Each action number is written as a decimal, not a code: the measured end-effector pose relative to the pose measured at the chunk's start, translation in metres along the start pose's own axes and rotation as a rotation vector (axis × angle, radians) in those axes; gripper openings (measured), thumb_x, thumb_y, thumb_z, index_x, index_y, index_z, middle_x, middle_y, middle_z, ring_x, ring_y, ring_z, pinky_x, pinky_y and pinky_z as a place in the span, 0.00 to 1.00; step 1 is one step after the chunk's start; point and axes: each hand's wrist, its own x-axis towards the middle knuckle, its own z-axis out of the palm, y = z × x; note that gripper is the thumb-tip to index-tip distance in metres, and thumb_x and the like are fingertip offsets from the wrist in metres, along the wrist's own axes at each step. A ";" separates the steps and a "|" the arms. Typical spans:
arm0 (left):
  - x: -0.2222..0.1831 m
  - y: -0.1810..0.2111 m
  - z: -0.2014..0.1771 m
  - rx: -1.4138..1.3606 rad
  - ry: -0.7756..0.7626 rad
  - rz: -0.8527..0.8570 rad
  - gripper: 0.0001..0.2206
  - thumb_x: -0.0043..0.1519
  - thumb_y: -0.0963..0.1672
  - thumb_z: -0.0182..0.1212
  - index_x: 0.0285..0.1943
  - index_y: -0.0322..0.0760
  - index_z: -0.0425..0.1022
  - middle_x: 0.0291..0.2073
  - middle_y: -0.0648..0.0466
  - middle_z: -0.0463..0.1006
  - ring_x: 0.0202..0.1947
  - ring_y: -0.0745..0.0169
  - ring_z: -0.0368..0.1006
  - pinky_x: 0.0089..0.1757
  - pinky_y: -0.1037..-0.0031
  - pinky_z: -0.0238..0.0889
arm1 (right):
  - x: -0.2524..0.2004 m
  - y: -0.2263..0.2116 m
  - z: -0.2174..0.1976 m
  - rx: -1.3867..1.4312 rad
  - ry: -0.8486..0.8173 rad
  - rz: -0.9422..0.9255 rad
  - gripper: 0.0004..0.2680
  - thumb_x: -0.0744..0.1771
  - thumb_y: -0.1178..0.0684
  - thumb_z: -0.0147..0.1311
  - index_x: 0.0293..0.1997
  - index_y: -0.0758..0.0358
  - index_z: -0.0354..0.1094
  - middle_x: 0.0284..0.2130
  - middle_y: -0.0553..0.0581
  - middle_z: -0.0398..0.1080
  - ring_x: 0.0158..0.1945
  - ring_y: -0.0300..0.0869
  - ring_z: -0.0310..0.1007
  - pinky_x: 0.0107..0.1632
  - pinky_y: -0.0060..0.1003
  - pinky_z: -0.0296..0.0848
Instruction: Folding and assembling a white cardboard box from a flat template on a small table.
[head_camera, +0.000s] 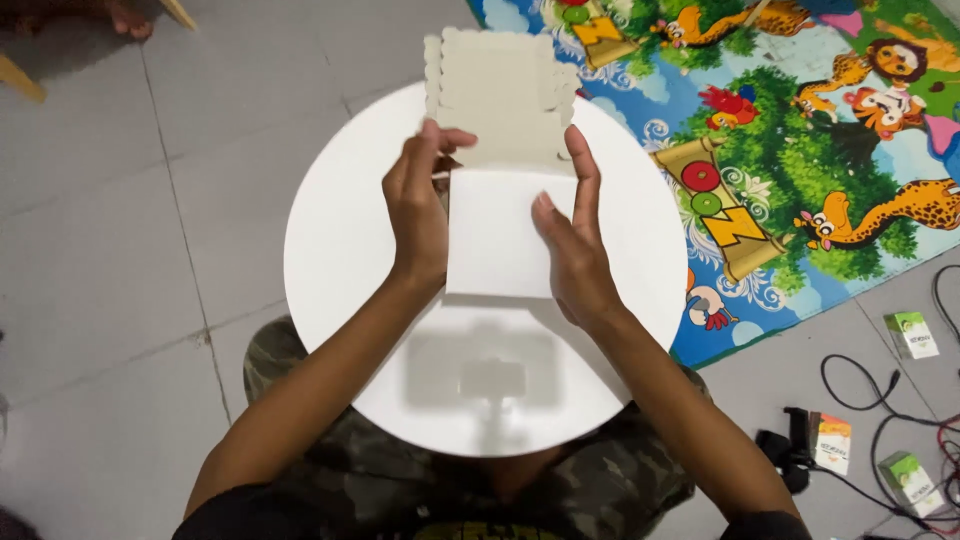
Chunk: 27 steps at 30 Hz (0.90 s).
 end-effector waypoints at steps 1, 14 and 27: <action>-0.001 -0.004 0.000 0.003 0.013 -0.011 0.21 0.68 0.57 0.45 0.42 0.46 0.80 0.37 0.60 0.68 0.39 0.72 0.64 0.43 0.78 0.57 | 0.000 0.004 -0.005 0.002 -0.008 0.015 0.29 0.71 0.40 0.45 0.81 0.49 0.31 0.79 0.66 0.23 0.81 0.64 0.16 0.77 0.64 0.27; -0.069 0.001 -0.043 0.266 -0.376 -0.053 0.36 0.70 0.55 0.47 0.83 0.45 0.33 0.80 0.38 0.32 0.80 0.39 0.25 0.71 0.48 0.22 | -0.011 0.014 0.002 -0.004 -0.045 0.202 0.17 0.74 0.43 0.35 0.70 0.57 0.49 0.60 0.68 0.66 0.70 0.54 0.61 0.74 0.57 0.48; -0.053 0.024 -0.099 0.077 -0.491 -0.332 0.41 0.58 0.54 0.60 0.79 0.44 0.42 0.73 0.28 0.54 0.75 0.26 0.45 0.66 0.38 0.36 | -0.012 0.017 0.014 -0.175 -0.210 0.279 0.15 0.71 0.41 0.47 0.63 0.53 0.57 0.57 0.62 0.66 0.63 0.48 0.67 0.69 0.55 0.58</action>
